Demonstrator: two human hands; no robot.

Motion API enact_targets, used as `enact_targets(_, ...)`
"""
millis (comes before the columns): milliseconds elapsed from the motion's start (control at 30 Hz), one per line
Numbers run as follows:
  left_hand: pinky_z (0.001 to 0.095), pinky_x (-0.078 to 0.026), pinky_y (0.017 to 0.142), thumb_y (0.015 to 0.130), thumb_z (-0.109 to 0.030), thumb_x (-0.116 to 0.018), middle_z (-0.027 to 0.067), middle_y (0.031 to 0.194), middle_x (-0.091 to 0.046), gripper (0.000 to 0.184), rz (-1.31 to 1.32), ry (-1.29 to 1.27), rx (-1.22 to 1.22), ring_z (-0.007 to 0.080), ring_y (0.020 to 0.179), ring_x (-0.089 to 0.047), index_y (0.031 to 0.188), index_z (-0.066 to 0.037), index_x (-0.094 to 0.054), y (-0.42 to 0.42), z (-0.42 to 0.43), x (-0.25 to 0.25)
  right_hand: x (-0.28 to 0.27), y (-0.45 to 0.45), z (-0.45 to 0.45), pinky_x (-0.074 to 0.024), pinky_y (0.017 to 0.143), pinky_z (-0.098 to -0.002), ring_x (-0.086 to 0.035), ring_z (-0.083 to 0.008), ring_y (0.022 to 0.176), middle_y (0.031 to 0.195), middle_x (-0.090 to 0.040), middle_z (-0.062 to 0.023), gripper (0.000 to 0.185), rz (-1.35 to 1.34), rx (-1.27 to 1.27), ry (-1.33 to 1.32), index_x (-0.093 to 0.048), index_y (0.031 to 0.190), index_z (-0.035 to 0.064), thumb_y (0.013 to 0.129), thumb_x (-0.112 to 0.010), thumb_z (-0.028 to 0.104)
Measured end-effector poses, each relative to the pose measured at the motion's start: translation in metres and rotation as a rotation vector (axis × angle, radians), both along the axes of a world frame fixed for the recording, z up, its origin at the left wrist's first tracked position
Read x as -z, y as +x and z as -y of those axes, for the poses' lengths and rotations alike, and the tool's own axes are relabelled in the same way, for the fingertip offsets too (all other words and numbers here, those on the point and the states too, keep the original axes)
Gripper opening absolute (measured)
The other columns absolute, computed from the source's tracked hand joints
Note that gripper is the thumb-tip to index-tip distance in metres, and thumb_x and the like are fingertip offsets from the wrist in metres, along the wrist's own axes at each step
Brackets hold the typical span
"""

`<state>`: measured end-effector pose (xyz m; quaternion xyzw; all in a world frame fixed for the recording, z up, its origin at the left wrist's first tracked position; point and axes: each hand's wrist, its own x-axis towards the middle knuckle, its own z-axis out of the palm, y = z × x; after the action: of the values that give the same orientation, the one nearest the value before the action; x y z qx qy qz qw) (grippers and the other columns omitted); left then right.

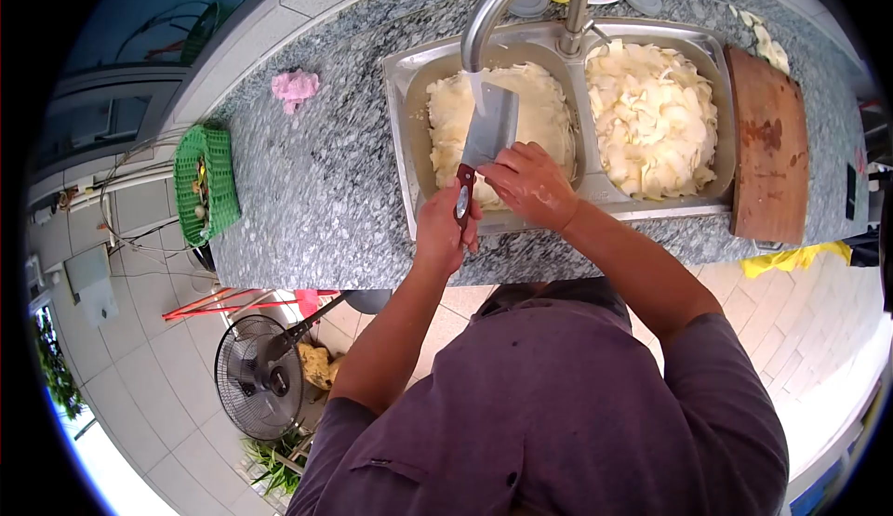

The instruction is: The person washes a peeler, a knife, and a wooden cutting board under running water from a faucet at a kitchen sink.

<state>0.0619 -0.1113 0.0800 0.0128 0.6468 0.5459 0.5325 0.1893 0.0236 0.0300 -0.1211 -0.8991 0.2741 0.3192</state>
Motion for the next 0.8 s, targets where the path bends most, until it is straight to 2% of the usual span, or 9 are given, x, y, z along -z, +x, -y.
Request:
enact_targets(100, 0.0319, -0.040, 0.033, 0.105, -0.042, -0.046, 0.0063, 0.064, -0.054, 0.046, 0.023, 0.015, 0.009, 0.0138, 0.039, -0.045, 0.082, -0.003, -0.056, -0.001, 0.001, 0.001, -0.004, 0.007, -0.004, -0.0440, 0.073, -0.0382, -0.057, -0.0242, 0.081, 0.086, -0.060, -0.0042, 0.019, 0.048, -0.062, -0.010, -0.069, 0.098, 0.0092, 0.080, -0.074, 0.010)
enact_targets(300, 0.0310, -0.037, 0.032, 0.105, -0.041, -0.046, 0.0061, 0.064, -0.055, 0.045, 0.037, 0.035, 0.014, 0.0128, 0.039, -0.044, 0.083, -0.004, -0.056, 0.002, 0.001, 0.001, -0.002, 0.004, -0.008, -0.0435, 0.072, -0.0388, -0.057, -0.0254, 0.081, 0.087, -0.060, -0.0055, 0.020, -0.031, -0.008, -0.023, -0.067, 0.099, 0.0075, 0.080, -0.074, 0.010)
enact_targets(367, 0.0292, -0.036, 0.034, 0.106, -0.038, -0.044, 0.0053, 0.068, -0.055, 0.040, 0.054, 0.025, 0.030, 0.0112, 0.041, -0.042, 0.108, -0.002, -0.059, 0.002, -0.001, -0.004, -0.001, 0.003, -0.008, -0.0434, 0.072, -0.0389, -0.057, -0.0255, 0.081, 0.086, -0.059, -0.0054, 0.020, -0.028, 0.008, -0.003, -0.067, 0.097, 0.0073, 0.078, -0.074, 0.010)
enact_targets(400, 0.0283, -0.036, 0.035, 0.106, -0.037, -0.042, 0.0050, 0.069, -0.055, 0.043, 0.063, 0.020, 0.037, 0.0104, 0.042, -0.041, 0.121, -0.001, -0.060, 0.003, -0.002, -0.006, -0.001, 0.003, -0.007, -0.0433, 0.072, -0.0390, -0.057, -0.0255, 0.080, 0.086, -0.059, -0.0054, 0.020, -0.026, 0.015, 0.007, -0.066, 0.096, 0.0073, 0.077, -0.074, 0.009)
enact_targets(500, 0.0309, -0.037, 0.031, 0.105, -0.040, -0.046, 0.0060, 0.064, -0.054, 0.042, 0.084, 0.019, -0.003, 0.0132, 0.038, -0.043, 0.085, -0.005, -0.056, 0.004, -0.007, -0.006, 0.000, 0.003, -0.010, -0.0433, 0.071, -0.0388, -0.057, -0.0252, 0.080, 0.083, -0.057, -0.0052, 0.021, -0.035, -0.023, 0.053, -0.065, 0.093, 0.0073, 0.074, -0.075, 0.008)
enact_targets(600, 0.0318, -0.043, 0.037, 0.105, -0.039, -0.047, 0.0073, 0.070, -0.058, 0.039, 0.087, 0.050, 0.038, 0.0130, 0.043, -0.047, 0.093, -0.004, -0.059, 0.003, -0.005, 0.003, 0.003, 0.004, -0.013, -0.0430, 0.070, -0.0386, -0.056, -0.0246, 0.077, 0.080, -0.055, -0.0043, 0.023, 0.000, -0.013, 0.131, -0.063, 0.091, 0.0076, 0.070, -0.074, 0.006)
enact_targets(700, 0.0328, -0.051, 0.046, 0.105, -0.036, -0.048, 0.0089, 0.080, -0.062, 0.037, 0.000, 0.052, 0.053, 0.0129, 0.053, -0.054, 0.103, -0.002, -0.060, 0.008, -0.017, 0.007, 0.012, 0.009, -0.009, -0.0455, 0.072, -0.0413, -0.058, -0.0268, 0.077, 0.079, -0.057, -0.0065, 0.015, -0.029, 0.122, -0.030, -0.062, 0.084, 0.0092, 0.074, -0.072, 0.009)
enact_targets(733, 0.0352, -0.056, 0.063, 0.105, -0.034, -0.050, 0.0106, 0.091, -0.065, 0.036, 0.067, 0.069, 0.106, 0.0161, 0.071, -0.062, 0.112, 0.000, -0.059, 0.000, -0.020, 0.017, 0.014, 0.009, -0.004, -0.0466, 0.072, -0.0418, -0.060, -0.0284, 0.077, 0.079, -0.060, -0.0082, 0.012, -0.001, 0.226, -0.201, -0.064, 0.086, 0.0079, 0.077, -0.071, 0.013)
enact_targets(800, 0.0376, -0.055, 0.076, 0.106, -0.034, -0.048, 0.0124, 0.099, -0.067, 0.035, 0.038, 0.078, 0.140, 0.0186, 0.082, -0.065, 0.114, -0.001, -0.058, -0.008, -0.032, 0.033, 0.018, 0.008, 0.005, -0.0488, 0.071, -0.0429, -0.064, -0.0316, 0.076, 0.080, -0.065, -0.0117, 0.016, 0.053, 0.435, -0.537, -0.068, 0.088, 0.0054, 0.085, -0.069, 0.021)
